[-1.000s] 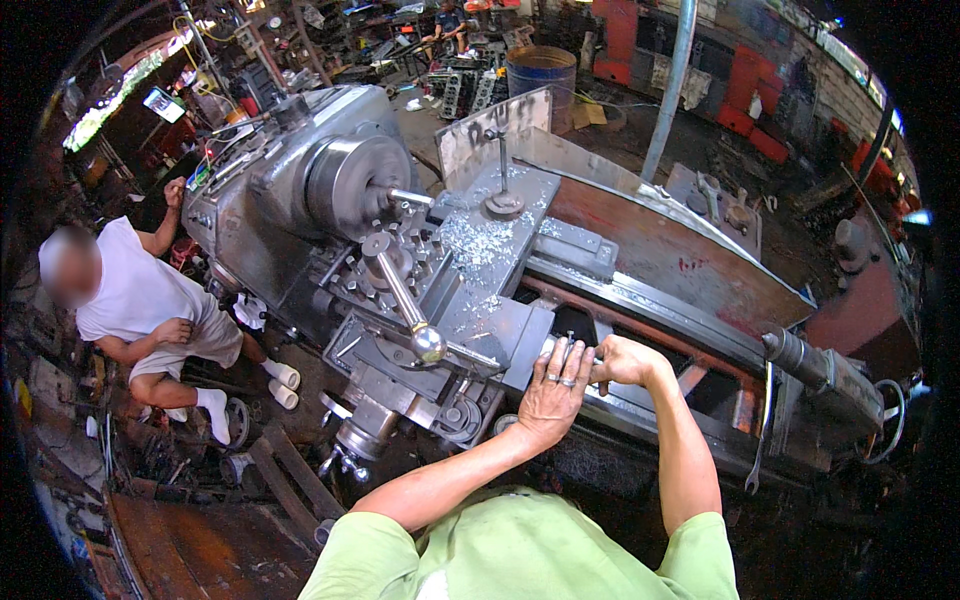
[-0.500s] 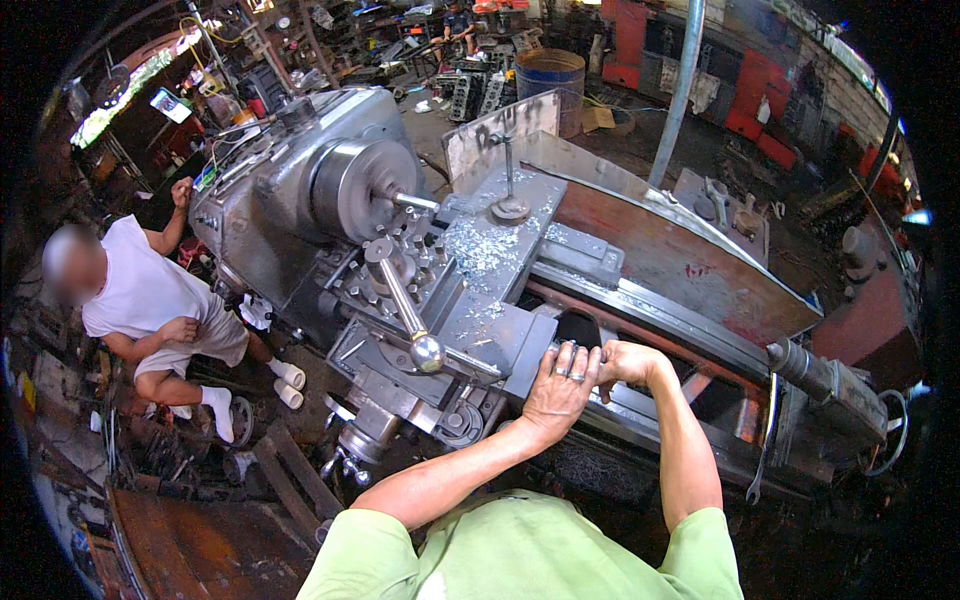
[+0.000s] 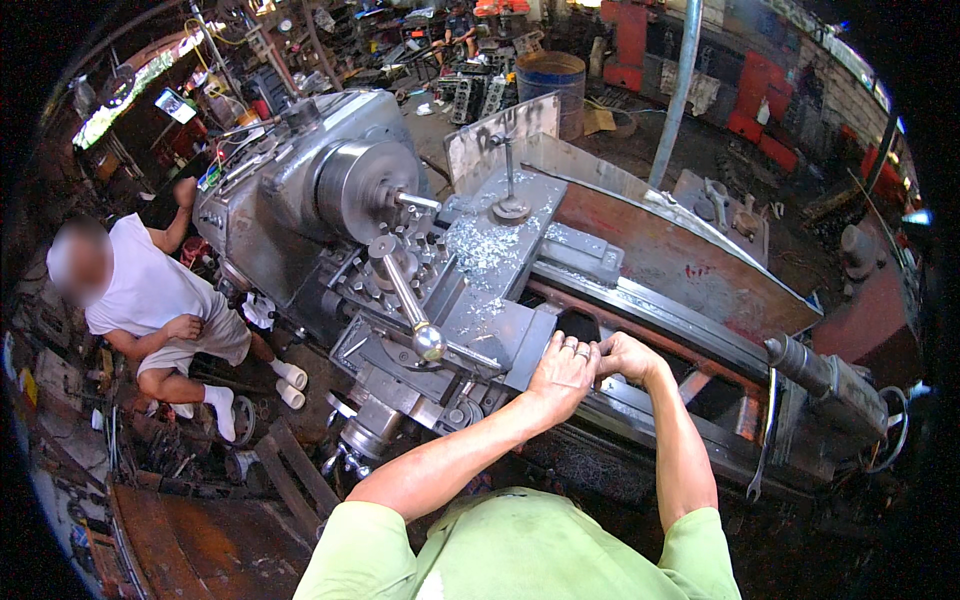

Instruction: The person operates a metal lathe, using a caliper to measure a cylindrical workpiece and adjusting the tool post and carriage. The person repeatedly positions the cutting tool and engages the lathe to machine the metal part.

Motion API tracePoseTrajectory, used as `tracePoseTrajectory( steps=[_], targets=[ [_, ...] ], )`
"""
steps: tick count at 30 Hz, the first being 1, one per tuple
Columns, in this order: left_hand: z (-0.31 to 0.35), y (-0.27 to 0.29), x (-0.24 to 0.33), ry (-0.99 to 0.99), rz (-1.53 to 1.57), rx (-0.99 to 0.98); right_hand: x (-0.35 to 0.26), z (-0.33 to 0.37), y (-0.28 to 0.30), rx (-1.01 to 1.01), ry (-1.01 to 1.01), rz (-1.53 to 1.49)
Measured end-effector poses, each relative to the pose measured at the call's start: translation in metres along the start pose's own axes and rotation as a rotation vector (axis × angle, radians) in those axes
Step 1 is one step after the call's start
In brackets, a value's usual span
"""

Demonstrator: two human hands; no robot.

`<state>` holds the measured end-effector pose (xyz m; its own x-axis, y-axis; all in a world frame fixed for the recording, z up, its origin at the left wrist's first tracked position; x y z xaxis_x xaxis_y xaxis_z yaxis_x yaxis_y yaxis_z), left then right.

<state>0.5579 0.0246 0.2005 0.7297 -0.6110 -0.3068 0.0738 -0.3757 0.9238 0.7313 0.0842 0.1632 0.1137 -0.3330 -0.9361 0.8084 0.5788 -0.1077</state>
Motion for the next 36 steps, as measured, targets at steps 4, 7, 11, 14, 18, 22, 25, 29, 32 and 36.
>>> tracePoseTrajectory(
  steps=[4, 7, 11, 14, 18, 22, 25, 29, 32, 36],
  targets=[
    [-0.006, 0.000, -0.003, -0.030, 0.055, -0.092, -0.005, 0.022, -0.013, 0.214, 0.113, 0.218],
    [-0.011, 0.002, -0.006, -0.065, 0.085, -0.150, -0.001, 0.038, -0.031, 0.502, 0.332, 0.486],
    [-0.017, 0.007, -0.011, -0.109, 0.129, -0.235, 0.007, 0.056, -0.059, 0.694, 0.692, 0.786],
    [-0.024, 0.008, -0.016, -0.157, 0.156, -0.319, 0.014, 0.059, -0.077, 0.765, 0.694, 0.937],
    [-0.036, 0.008, -0.021, -0.198, 0.197, -0.468, 0.021, 0.055, -0.093, 0.867, 0.742, 1.014],
    [-0.051, 0.009, -0.025, -0.258, 0.216, -0.668, 0.030, 0.047, -0.097, 0.922, 0.764, 1.042],
    [-0.058, 0.010, -0.025, -0.309, 0.212, -0.752, 0.035, 0.041, -0.094, 0.937, 0.744, 1.057],
    [-0.062, 0.010, -0.027, -0.341, 0.235, -0.823, 0.038, 0.036, -0.089, 0.922, 0.757, 1.072],
    [-0.058, 0.010, -0.030, -0.297, 0.304, -0.721, 0.039, 0.033, -0.085, 0.882, 0.720, 1.084],
    [-0.045, 0.012, -0.033, -0.257, 0.351, -0.530, 0.039, 0.033, -0.081, 0.820, 0.702, 1.037]
  ],
)
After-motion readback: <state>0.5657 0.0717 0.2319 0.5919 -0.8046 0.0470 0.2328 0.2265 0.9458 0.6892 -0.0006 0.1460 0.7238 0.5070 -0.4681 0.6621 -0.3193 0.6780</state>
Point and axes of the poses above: each hand's wrist, its own z-axis away from the middle knuckle, its own y-axis out of the back of the hand, x = y × z, the point moved 2 cm from there along -z, towards the middle knuckle, and after that the axes turned 12 degrees about -z, right-handed, at the moved point
